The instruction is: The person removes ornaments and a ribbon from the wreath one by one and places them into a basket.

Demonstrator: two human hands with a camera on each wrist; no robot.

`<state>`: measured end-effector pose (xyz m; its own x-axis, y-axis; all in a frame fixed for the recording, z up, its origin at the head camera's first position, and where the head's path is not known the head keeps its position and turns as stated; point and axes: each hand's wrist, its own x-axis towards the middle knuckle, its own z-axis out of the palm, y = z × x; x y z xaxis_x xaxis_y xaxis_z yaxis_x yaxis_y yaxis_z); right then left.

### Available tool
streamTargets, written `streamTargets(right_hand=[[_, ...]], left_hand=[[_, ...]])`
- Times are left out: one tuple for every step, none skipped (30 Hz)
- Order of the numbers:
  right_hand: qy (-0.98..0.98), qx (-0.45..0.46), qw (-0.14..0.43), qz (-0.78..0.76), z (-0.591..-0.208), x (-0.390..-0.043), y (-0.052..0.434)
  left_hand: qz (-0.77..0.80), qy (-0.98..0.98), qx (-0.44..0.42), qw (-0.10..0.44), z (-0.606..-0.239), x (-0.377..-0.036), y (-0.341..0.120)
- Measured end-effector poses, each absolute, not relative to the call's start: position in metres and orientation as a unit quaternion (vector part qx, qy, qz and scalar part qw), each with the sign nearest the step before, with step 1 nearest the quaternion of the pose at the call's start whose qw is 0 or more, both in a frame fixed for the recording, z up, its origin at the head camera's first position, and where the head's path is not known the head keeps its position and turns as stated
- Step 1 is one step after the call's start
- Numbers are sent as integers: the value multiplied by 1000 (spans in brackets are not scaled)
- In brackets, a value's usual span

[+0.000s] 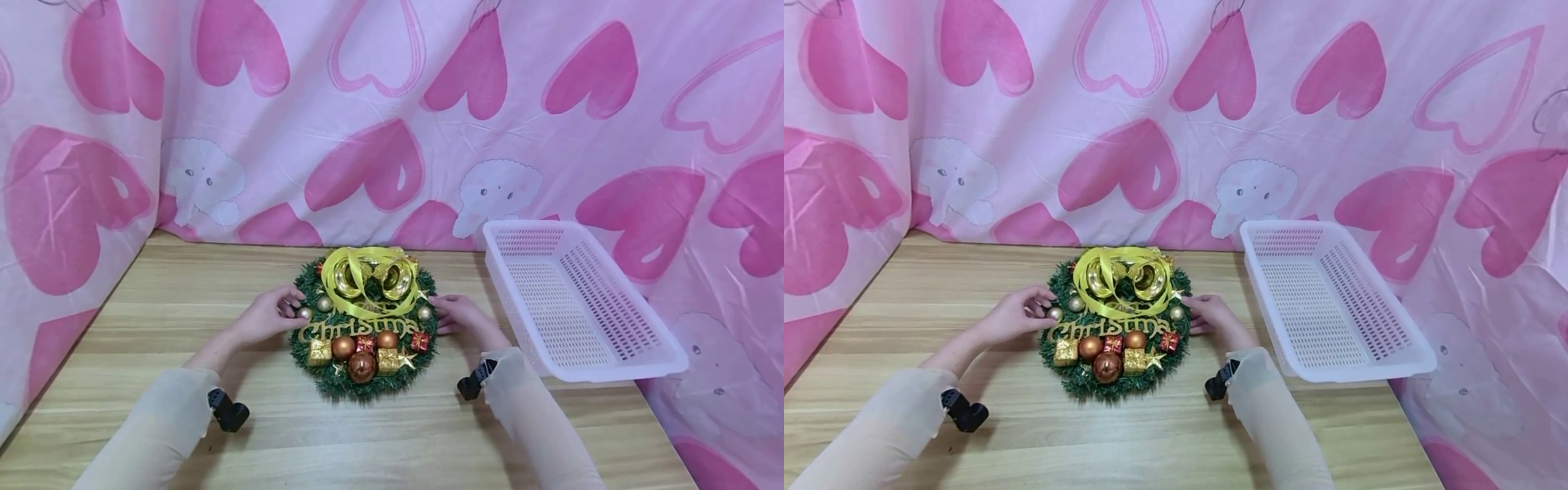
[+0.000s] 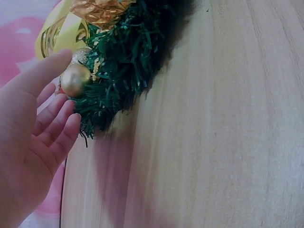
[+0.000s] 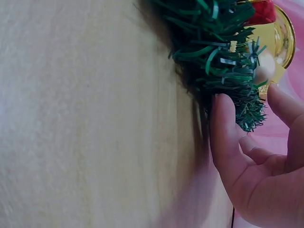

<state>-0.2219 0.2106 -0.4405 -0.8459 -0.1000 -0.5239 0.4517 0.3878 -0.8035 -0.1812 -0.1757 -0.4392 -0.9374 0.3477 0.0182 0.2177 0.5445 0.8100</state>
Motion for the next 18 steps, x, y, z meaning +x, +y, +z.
streamTargets(right_hand=[[792, 113, 254, -543, -441, -222, 210], [793, 114, 255, -542, -442, -222, 210], [793, 117, 254, -542, -442, -222, 210], [792, 119, 254, -542, -443, -222, 210], [793, 117, 255, -541, -444, -223, 210], [794, 115, 256, -540, -445, -222, 210], [793, 116, 256, -541, -445, -222, 210], [793, 117, 257, -540, -445, -223, 210], [792, 119, 258, -540, -446, -222, 210], [793, 117, 259, -539, -446, -223, 210], [794, 115, 260, -538, -446, -223, 210], [794, 115, 260, -538, -446, -223, 210], [794, 115, 260, -537, -445, -223, 210], [795, 113, 261, -536, -445, -223, 210], [796, 112, 261, -535, -445, -224, 211], [796, 113, 261, -535, -445, -224, 211], [795, 115, 262, -535, -445, -224, 211], [795, 116, 263, -535, -445, -224, 211]], left_hand=[[450, 875, 162, 72, -440, -181, -176], [451, 875, 163, 72, -440, -181, -176], [452, 874, 164, 72, -441, -181, -176], [452, 874, 164, 73, -442, -181, -175], [453, 873, 164, 74, -443, -181, -175], [455, 872, 163, 75, -444, -181, -175], [455, 872, 162, 76, -444, -181, -175], [456, 872, 162, 75, -444, -181, -175], [455, 872, 164, 74, -445, -181, -175], [456, 872, 164, 73, -445, -181, -175], [456, 872, 165, 71, -445, -181, -175], [457, 872, 164, 69, -445, -181, -175], [455, 872, 167, 67, -445, -181, -175], [454, 873, 167, 65, -446, -181, -175], [452, 873, 169, 64, -446, -181, -176], [452, 874, 166, 64, -446, -181, -176], [452, 874, 166, 65, -447, -182, -176], [453, 874, 164, 65, -447, -182, -176]])
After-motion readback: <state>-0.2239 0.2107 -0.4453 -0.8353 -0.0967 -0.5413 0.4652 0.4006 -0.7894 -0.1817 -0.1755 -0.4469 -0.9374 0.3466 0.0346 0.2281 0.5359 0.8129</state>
